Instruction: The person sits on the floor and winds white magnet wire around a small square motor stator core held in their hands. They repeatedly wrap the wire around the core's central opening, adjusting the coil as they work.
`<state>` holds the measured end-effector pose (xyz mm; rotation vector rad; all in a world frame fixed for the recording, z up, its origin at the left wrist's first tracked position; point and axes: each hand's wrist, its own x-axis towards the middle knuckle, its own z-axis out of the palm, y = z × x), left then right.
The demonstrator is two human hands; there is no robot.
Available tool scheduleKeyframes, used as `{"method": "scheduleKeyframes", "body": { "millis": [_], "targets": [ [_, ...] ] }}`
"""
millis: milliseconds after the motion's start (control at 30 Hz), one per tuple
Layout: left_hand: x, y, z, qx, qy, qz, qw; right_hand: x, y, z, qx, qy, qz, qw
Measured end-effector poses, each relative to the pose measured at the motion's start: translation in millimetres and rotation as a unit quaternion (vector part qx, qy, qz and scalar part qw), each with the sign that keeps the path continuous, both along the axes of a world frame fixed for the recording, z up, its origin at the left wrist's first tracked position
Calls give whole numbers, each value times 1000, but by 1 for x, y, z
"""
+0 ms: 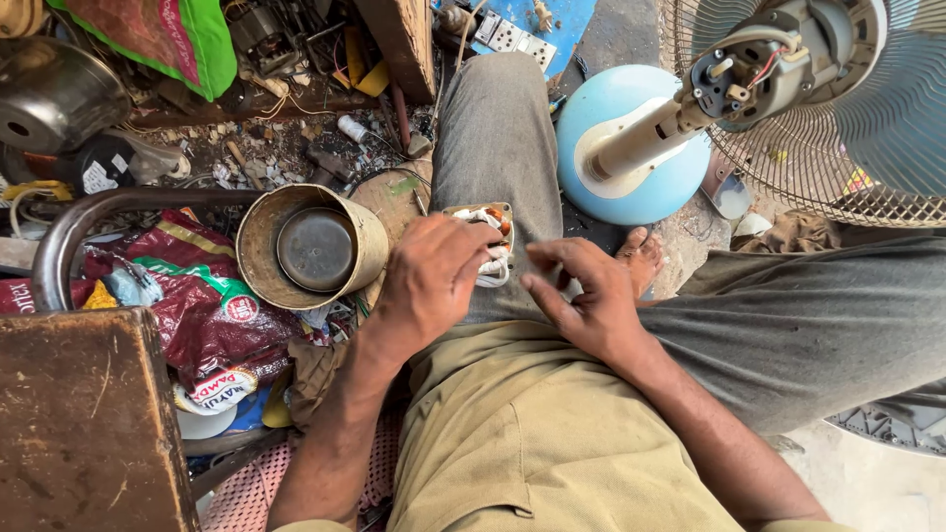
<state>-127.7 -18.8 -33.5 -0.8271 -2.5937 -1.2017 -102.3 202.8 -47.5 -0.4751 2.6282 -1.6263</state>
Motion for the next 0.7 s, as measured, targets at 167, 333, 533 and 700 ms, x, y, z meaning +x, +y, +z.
{"method": "scheduleKeyframes", "body": {
  "millis": [167, 333, 533, 700],
  "targets": [
    [14, 5, 17, 165, -157, -45, 973, -1, -6, 6, -115, 50, 42, 991],
    [17, 11, 24, 166, -168, -23, 971, 3, -8, 4, -78, 108, 9, 991],
    [25, 11, 16, 152, -154, -25, 976, 7, -5, -16, 38, 105, 25, 993],
    [31, 13, 3, 96, -71, 2, 993, 12, 0, -34, -115, -191, 12, 975]
  ]
}}
